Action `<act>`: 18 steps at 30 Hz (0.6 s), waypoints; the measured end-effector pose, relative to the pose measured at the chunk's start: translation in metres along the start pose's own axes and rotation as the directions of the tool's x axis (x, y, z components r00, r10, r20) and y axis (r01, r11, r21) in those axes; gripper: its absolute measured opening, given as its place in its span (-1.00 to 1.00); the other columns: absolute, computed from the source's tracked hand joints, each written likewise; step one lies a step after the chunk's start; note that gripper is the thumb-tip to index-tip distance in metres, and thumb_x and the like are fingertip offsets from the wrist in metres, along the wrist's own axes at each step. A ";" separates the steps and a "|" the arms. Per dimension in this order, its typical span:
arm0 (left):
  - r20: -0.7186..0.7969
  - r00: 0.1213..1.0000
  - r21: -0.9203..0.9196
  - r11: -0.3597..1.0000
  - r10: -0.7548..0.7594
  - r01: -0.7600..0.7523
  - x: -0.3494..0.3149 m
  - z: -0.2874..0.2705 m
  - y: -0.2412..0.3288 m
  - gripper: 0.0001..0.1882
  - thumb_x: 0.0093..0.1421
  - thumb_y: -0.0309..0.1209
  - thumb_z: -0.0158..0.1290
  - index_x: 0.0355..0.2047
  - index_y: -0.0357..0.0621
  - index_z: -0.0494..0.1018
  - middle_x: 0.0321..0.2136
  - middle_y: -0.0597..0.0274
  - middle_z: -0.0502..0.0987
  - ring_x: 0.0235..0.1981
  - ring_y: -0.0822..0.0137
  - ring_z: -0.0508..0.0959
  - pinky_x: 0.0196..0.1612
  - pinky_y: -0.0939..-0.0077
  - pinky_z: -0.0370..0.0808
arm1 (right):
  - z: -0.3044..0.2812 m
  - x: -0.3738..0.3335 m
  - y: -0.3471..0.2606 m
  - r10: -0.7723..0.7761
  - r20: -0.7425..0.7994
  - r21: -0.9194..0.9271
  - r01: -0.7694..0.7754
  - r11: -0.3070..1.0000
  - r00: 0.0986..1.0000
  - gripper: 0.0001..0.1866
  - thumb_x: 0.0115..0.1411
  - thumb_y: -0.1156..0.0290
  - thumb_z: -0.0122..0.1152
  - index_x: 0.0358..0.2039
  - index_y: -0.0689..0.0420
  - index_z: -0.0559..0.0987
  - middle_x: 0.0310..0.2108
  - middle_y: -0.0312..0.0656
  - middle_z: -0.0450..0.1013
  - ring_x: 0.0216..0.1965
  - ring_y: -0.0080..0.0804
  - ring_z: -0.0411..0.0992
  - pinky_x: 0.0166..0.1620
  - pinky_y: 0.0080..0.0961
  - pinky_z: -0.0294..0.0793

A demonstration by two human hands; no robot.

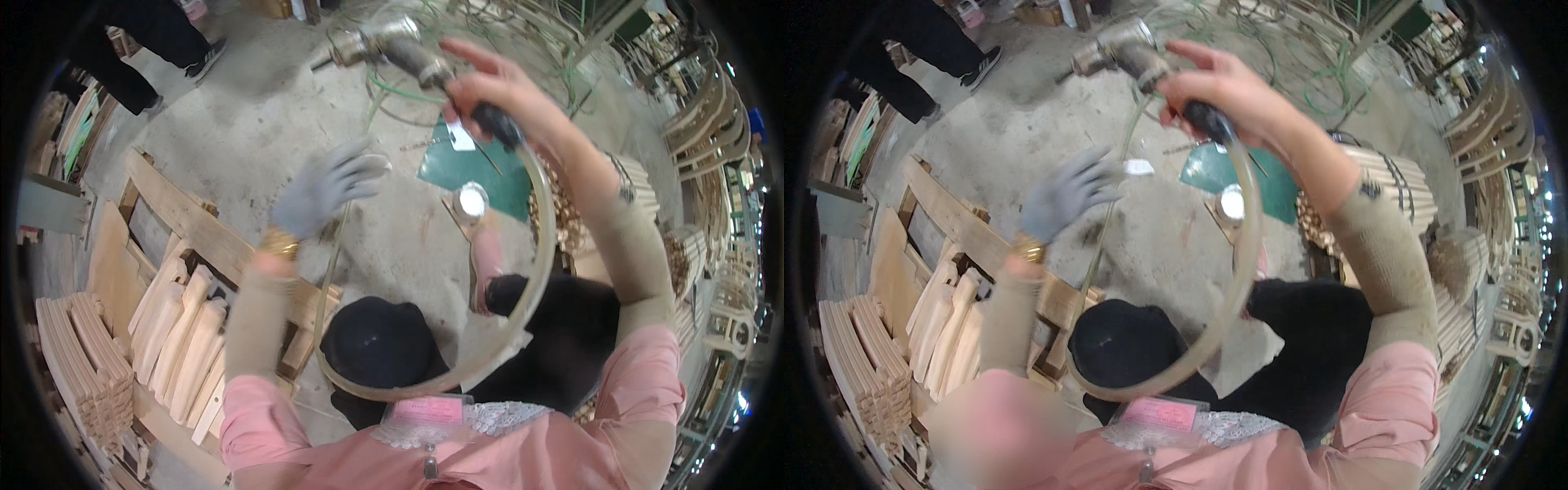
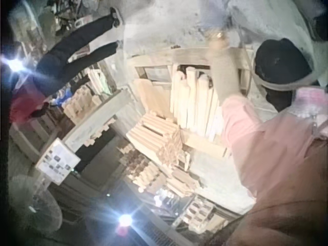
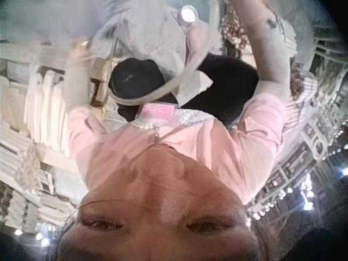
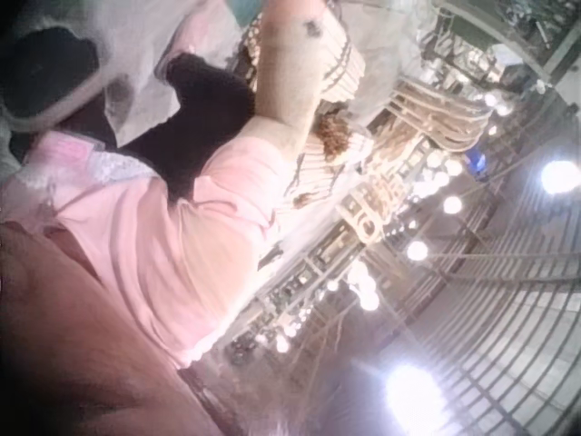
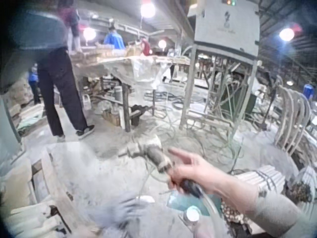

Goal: The person pours a white liquid from a large plastic container into a small metal cup and stirs it with a stick. They then pick up a spray gun, connect it to an air hose, and spray the white liquid onto a bundle of wooden dowels.

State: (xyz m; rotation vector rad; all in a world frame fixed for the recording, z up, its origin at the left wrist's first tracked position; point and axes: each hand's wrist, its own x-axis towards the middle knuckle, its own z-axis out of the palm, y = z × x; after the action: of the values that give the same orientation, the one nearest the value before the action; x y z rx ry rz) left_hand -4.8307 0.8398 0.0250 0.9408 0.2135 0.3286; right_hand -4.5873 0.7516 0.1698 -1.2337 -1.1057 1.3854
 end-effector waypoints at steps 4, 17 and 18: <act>-0.055 0.979 -0.609 0.770 0.197 -0.189 0.084 0.045 -0.019 -0.27 0.11 0.19 -0.30 0.05 -0.17 0.14 -0.05 0.07 0.31 -0.01 0.15 0.31 0.07 0.25 0.22 | -0.004 -0.011 0.012 0.107 -0.035 -0.057 -0.109 0.992 0.994 -0.19 -0.02 0.50 0.10 0.18 0.25 -0.10 -0.62 -0.08 0.42 -0.73 -0.55 0.30 -0.66 -0.66 0.29; 0.134 0.792 0.700 0.509 0.596 -0.501 0.185 0.037 -0.029 -0.72 0.11 -0.47 -0.15 -0.15 -0.14 0.39 -0.40 0.25 0.47 -0.35 0.41 0.46 -0.24 0.57 0.42 | -0.076 0.029 0.093 0.268 -0.096 0.165 -0.250 0.954 0.959 -0.44 -0.03 0.39 0.24 -0.07 0.31 0.23 -0.28 -0.06 0.42 -0.35 -0.38 0.46 -0.22 -0.45 0.47; 0.236 0.778 0.789 0.352 0.582 -0.503 0.190 0.038 -0.022 -0.71 0.10 -0.46 -0.15 -0.15 -0.13 0.39 -0.42 0.25 0.47 -0.35 0.41 0.46 -0.24 0.57 0.41 | -0.080 0.034 0.087 0.247 -0.056 0.148 -0.236 0.960 0.967 -0.56 -0.03 0.35 0.22 -0.18 0.30 0.33 -0.38 -0.10 0.43 -0.44 -0.41 0.45 -0.29 -0.44 0.48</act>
State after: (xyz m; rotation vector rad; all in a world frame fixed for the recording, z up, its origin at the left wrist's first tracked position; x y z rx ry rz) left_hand -4.6376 0.8688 0.0220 1.9796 0.1118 0.9620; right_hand -4.5162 0.7754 0.0726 -1.3385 -0.8113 1.5593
